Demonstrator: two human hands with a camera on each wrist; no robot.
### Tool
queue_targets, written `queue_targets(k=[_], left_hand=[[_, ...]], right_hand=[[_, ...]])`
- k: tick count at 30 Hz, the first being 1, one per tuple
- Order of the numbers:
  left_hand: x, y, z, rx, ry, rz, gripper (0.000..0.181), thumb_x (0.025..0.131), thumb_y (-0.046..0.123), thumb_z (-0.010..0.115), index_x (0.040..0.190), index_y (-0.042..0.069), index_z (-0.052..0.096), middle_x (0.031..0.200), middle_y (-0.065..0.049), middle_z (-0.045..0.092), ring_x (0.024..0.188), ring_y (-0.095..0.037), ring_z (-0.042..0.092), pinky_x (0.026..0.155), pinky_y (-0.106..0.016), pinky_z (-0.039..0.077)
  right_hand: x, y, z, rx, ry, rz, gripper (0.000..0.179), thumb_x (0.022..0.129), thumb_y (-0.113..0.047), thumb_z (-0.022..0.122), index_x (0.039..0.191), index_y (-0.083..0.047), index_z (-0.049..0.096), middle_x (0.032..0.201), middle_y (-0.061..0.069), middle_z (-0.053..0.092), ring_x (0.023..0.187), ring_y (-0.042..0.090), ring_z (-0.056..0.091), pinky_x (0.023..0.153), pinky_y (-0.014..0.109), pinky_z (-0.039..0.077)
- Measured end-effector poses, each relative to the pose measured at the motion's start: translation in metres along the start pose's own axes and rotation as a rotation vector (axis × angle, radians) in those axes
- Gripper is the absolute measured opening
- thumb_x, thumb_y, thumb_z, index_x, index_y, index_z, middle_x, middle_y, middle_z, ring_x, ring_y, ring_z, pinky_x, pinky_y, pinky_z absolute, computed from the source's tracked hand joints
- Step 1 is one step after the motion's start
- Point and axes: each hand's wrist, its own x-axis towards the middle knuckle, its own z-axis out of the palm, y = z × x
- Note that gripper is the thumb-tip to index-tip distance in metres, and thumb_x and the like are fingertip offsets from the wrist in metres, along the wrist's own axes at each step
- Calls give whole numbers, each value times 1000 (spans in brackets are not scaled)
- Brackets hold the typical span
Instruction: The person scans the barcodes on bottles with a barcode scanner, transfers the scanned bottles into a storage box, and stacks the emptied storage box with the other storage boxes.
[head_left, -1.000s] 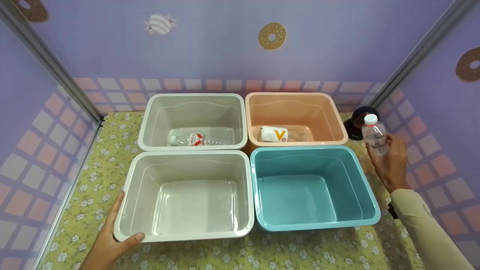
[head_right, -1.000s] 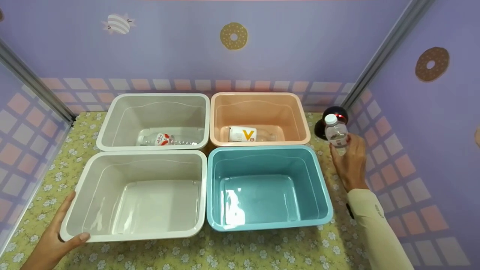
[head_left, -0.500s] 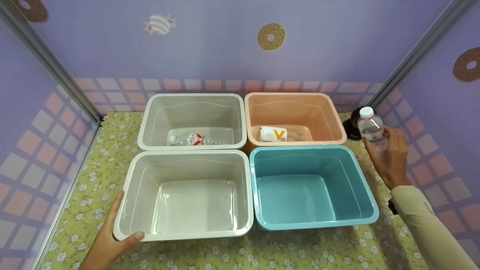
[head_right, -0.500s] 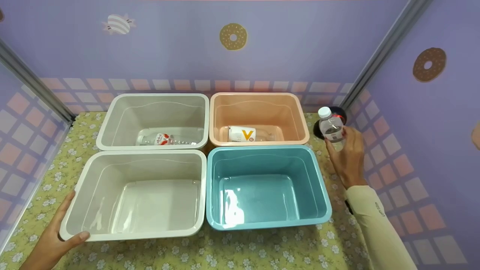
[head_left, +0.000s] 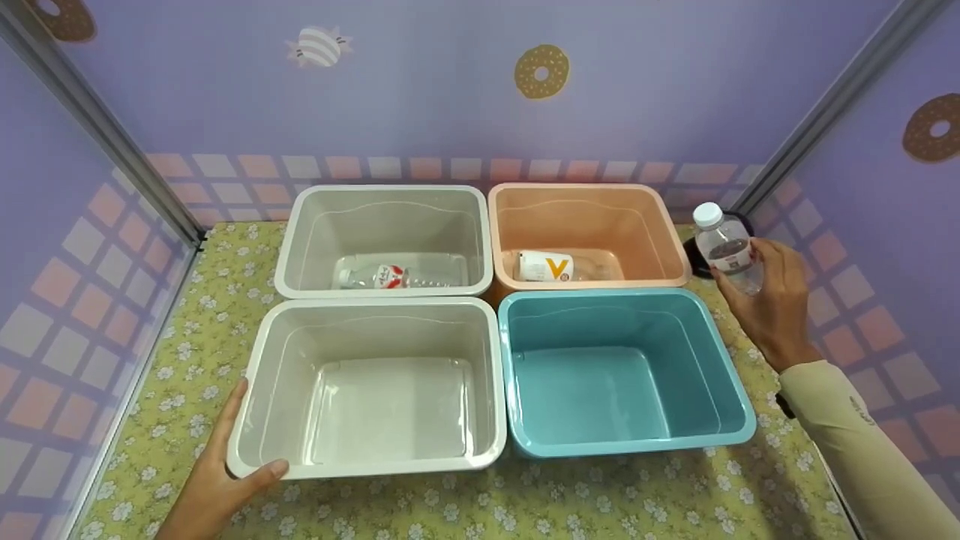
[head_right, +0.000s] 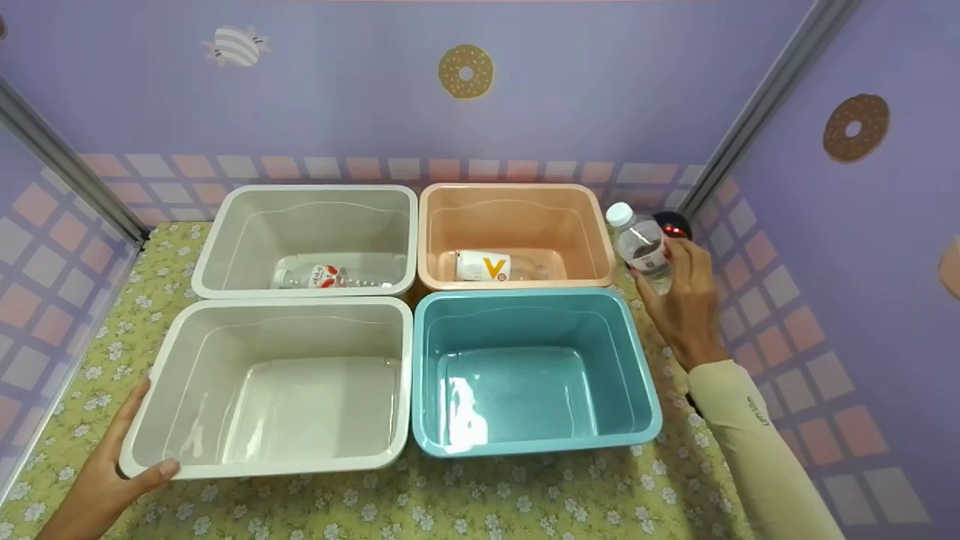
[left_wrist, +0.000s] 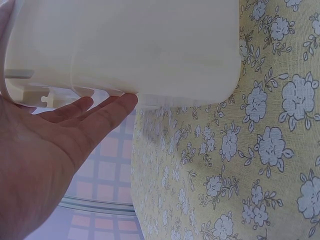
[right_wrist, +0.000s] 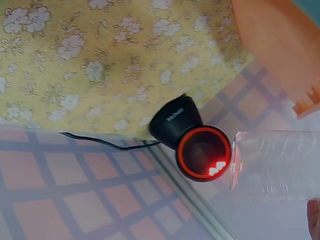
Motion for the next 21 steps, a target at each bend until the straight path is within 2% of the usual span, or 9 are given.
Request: queue_targets(k=[9,13,21], left_hand=[[-1,-1,-1,50,6,54,113,104,9,74,177,44,-5,180,-26,4,143,-59,43,92,-28,60],[0,-2,-1,39,5,59,113,104,8,73,177,44,-5,179,-28,8,141,-58,44,91,-28,61],[-1,-1,0,25,2,43,111,105,10,73,177,44,-5,180,-26,6,143,-58,43,92,-31,61]], right_hand=[[14,-17,-4,-28,-47,-94,67,85,-7,96,140,10,63,134,33,63,119,50,62,95,64,55],[22,-26,-4,-29,-49,-119,68,84,-6,98,140,10,63,132,32,64,118,48,63,94,63,56],[36,-42,1,-4,-37,-186,70,78,-5,101,138,6,66,132,29,66,116,46,64,95,58,60]])
